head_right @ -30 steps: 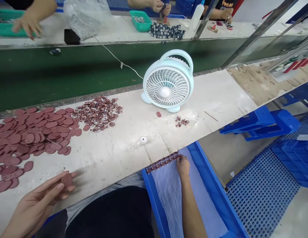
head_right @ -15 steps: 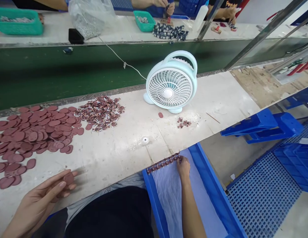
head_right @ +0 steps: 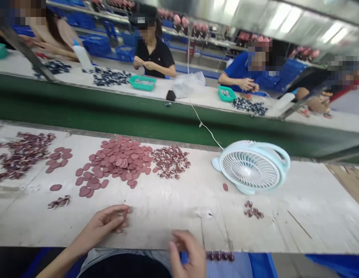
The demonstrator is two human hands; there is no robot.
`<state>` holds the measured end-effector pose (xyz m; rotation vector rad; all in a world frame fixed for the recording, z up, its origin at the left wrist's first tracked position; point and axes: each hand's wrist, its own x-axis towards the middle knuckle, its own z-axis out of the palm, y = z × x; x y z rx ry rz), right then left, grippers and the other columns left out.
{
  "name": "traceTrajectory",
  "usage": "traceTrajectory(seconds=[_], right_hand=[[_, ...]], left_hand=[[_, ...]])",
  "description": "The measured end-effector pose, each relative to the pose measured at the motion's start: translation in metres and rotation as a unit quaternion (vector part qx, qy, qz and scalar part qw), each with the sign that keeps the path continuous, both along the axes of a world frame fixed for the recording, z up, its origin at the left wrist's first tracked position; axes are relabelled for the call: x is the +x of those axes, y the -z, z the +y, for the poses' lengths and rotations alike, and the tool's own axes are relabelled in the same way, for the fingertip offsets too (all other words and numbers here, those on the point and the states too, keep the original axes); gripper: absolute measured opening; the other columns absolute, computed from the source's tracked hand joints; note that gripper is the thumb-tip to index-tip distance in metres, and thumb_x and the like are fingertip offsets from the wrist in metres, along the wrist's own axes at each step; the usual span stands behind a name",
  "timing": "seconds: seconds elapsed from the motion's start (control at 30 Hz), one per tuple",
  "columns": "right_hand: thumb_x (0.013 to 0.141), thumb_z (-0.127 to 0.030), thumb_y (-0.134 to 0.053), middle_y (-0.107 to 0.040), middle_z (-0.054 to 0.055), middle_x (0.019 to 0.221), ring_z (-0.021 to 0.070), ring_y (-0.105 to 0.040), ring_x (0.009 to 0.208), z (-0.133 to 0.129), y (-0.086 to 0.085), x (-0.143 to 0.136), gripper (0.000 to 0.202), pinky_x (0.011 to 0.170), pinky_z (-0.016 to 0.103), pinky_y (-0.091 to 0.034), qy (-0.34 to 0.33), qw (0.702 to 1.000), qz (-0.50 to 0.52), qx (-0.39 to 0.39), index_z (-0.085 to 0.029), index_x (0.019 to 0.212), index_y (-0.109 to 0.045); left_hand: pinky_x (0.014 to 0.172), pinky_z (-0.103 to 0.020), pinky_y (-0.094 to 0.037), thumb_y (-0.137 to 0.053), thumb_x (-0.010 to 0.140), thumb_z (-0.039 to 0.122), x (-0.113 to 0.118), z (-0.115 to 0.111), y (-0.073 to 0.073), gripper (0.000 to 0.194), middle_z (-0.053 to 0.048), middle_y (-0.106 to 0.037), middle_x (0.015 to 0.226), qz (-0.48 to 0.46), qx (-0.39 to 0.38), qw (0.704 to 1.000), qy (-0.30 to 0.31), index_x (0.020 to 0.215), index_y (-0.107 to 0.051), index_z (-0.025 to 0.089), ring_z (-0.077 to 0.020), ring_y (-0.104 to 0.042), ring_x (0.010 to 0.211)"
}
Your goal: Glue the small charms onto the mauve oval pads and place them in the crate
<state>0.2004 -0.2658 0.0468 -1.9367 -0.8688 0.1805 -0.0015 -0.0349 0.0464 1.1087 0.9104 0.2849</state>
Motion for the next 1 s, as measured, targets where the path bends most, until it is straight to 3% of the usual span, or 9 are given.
traceTrajectory(seconds=[0.07,0.17,0.23,0.3,0.47,0.57,0.67,0.83,1.0], right_hand=[[0.096,-0.046,-0.059,-0.075,0.004,0.099,0.0228,-0.074,0.086,0.062,0.004,0.011,0.023,0.077,0.037,-0.064,-0.080,0.995,-0.052,-0.019,-0.030,0.107,-0.071],[0.096,-0.045,-0.059,-0.066,0.015,0.134,0.0308,-0.058,0.131,0.142,0.016,0.051,0.043,0.114,0.055,-0.047,-0.104,0.984,-0.135,-0.050,-0.023,0.132,-0.066],[0.095,-0.048,-0.059,-0.057,0.018,0.147,0.0382,-0.042,0.144,0.177,0.026,0.075,0.051,0.119,0.066,-0.034,-0.098,0.975,-0.183,-0.076,-0.021,0.137,-0.064],[0.096,-0.049,-0.058,-0.054,0.019,0.151,0.0422,-0.037,0.147,0.195,0.036,0.088,0.051,0.118,0.071,-0.031,-0.097,0.965,-0.221,-0.099,-0.021,0.138,-0.065],[0.103,-0.044,-0.046,-0.057,0.019,0.147,0.0375,-0.050,0.137,0.183,0.055,0.082,0.045,0.113,0.063,-0.039,-0.107,0.943,-0.289,-0.130,-0.020,0.134,-0.067],[0.103,-0.042,-0.046,-0.061,0.017,0.140,0.0352,-0.052,0.133,0.162,0.057,0.071,0.041,0.111,0.058,-0.044,-0.111,0.934,-0.310,-0.139,-0.020,0.131,-0.066],[0.099,-0.047,-0.056,-0.057,0.019,0.144,0.0392,-0.046,0.139,0.152,0.054,0.066,0.045,0.113,0.061,-0.040,-0.097,0.929,-0.325,-0.148,-0.020,0.134,-0.063],[0.093,-0.060,-0.060,-0.041,0.019,0.163,0.0452,-0.031,0.151,0.168,0.056,0.076,0.074,0.115,0.069,-0.032,-0.112,0.917,-0.333,-0.188,-0.021,0.154,-0.046],[0.102,-0.049,-0.049,-0.042,0.017,0.164,0.0367,-0.041,0.148,0.171,0.064,0.077,0.060,0.115,0.058,-0.040,-0.144,0.913,-0.322,-0.205,-0.017,0.153,-0.048]], left_hand=[[0.069,-0.033,-0.058,-0.085,0.078,0.048,-0.003,-0.002,0.002,0.046,-0.009,-0.077,0.098,-0.021,0.000,1.000,0.002,0.114,-0.078,0.019,-0.0231,-0.072,0.079],[0.073,-0.032,-0.058,-0.081,0.082,0.050,-0.010,-0.010,0.012,0.046,-0.007,-0.076,0.089,-0.044,0.016,0.999,-0.006,0.115,-0.077,0.019,-0.0226,-0.071,0.080],[0.076,-0.033,-0.059,-0.078,0.084,0.052,-0.013,-0.015,0.022,0.044,-0.006,-0.074,0.086,-0.053,0.036,0.998,-0.010,0.115,-0.077,0.020,-0.0226,-0.071,0.080],[0.077,-0.034,-0.059,-0.075,0.086,0.053,-0.014,-0.018,0.033,0.042,-0.006,-0.073,0.090,-0.065,0.056,0.996,-0.014,0.114,-0.078,0.021,-0.0227,-0.071,0.080],[0.074,-0.035,-0.061,-0.071,0.089,0.048,-0.011,-0.018,0.046,0.034,-0.006,-0.070,0.102,-0.115,0.046,0.992,-0.015,0.113,-0.077,0.025,-0.0217,-0.070,0.079],[0.074,-0.035,-0.061,-0.069,0.091,0.044,-0.011,-0.015,0.042,0.031,-0.007,-0.067,0.109,-0.132,0.037,0.991,0.007,0.115,-0.077,0.026,-0.0205,-0.069,0.080],[0.075,-0.034,-0.061,-0.068,0.092,0.041,-0.013,-0.012,0.037,0.029,-0.007,-0.067,0.114,-0.130,0.036,0.990,0.028,0.115,-0.077,0.026,-0.0193,-0.068,0.080],[0.077,-0.032,-0.061,-0.066,0.093,0.039,-0.014,-0.010,0.036,0.029,-0.007,-0.067,0.116,-0.122,0.037,0.991,0.045,0.117,-0.076,0.025,-0.0181,-0.068,0.081],[0.077,-0.030,-0.060,-0.064,0.092,0.030,-0.014,-0.010,0.043,0.030,-0.007,-0.067,0.120,-0.121,0.046,0.990,0.060,0.119,-0.074,0.025,-0.0166,-0.068,0.083]])
